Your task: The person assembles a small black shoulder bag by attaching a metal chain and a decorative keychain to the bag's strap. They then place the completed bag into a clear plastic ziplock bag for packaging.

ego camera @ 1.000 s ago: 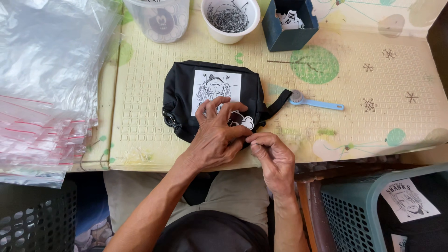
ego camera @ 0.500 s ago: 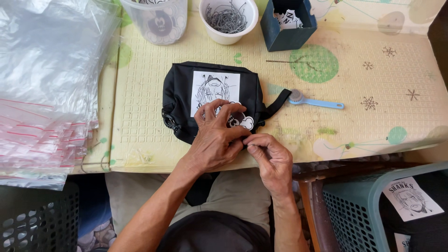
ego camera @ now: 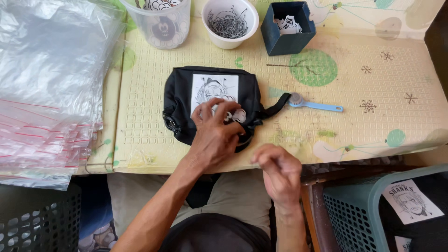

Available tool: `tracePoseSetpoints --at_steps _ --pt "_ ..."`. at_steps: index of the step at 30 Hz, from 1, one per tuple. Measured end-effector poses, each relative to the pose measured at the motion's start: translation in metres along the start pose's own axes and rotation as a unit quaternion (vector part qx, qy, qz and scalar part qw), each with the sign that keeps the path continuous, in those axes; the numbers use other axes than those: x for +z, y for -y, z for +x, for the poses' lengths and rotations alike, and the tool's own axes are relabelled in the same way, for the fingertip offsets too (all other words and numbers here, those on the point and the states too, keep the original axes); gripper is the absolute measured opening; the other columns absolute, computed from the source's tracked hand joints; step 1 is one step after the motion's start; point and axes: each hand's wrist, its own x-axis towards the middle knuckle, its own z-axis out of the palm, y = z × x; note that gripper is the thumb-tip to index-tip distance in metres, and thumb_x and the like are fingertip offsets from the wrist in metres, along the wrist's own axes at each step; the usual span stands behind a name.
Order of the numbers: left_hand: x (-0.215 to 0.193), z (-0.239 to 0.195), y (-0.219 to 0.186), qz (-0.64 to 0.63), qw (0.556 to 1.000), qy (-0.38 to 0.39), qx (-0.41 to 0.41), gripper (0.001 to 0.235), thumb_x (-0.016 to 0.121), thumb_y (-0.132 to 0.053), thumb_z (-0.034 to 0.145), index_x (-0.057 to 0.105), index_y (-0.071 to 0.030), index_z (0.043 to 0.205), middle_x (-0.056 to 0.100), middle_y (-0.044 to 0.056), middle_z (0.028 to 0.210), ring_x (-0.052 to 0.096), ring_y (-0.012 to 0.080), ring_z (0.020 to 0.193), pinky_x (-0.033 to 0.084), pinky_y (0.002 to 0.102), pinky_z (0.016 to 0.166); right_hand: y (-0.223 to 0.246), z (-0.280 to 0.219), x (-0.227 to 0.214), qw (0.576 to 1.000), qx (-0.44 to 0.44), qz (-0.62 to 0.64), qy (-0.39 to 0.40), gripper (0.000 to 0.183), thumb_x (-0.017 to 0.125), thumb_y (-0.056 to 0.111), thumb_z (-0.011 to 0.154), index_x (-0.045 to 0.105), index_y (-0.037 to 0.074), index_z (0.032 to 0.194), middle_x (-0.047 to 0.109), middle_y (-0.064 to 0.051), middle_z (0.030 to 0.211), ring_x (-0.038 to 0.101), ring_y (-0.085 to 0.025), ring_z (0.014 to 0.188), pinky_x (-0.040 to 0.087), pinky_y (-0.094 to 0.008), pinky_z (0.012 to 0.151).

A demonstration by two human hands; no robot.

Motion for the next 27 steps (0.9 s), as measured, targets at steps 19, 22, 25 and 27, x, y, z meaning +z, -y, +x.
tracePoseSetpoints --at_steps 19,22,25,27 --pt "0.007 0.0 0.016 -0.136 0.988 -0.005 -0.066 0.046 0.075 -0.016 0.076 0.057 -0.018 0.117 0.066 0.004 0.113 0.052 0.0294 0.128 0.02 0.061 0.113 -0.01 0.042 0.006 0.934 -0.077 -0.347 0.03 0.024 0.074 0.001 0.092 0.074 0.001 0.116 0.07 -0.016 0.094 0.067 -0.022 0.075 0.057 -0.032 0.063" --pt "0.005 -0.001 0.014 -0.136 0.988 -0.007 -0.069 0.052 0.076 -0.015 0.073 0.056 -0.016 0.121 0.068 0.005 0.112 0.053 0.029 0.128 0.02 0.059 0.113 -0.014 0.052 0.015 0.918 -0.098 -0.381 0.045 0.02 0.075 0.007 0.094 0.076 0.003 0.113 0.066 -0.015 0.091 0.063 -0.024 0.068 0.054 -0.036 0.058" --pt "0.003 0.001 0.011 -0.136 0.989 -0.02 -0.05 0.04 0.073 -0.012 0.075 0.059 -0.019 0.111 0.065 0.002 0.116 0.052 0.0294 0.128 0.021 0.061 0.112 -0.016 0.056 0.016 0.924 -0.072 -0.37 0.067 0.008 0.071 0.005 0.095 0.078 0.008 0.098 0.063 -0.009 0.087 0.066 -0.023 0.074 0.056 -0.033 0.068" --pt "0.003 0.001 0.01 -0.121 0.991 -0.02 -0.049 0.017 0.074 -0.016 0.08 0.068 -0.019 0.095 0.067 0.001 0.117 0.051 0.0282 0.13 0.02 0.062 0.112 -0.015 0.053 0.014 0.947 -0.014 -0.315 0.056 0.009 0.069 0.007 0.098 0.078 0.009 0.097 0.063 -0.007 0.088 0.063 -0.014 0.08 0.054 -0.03 0.074"
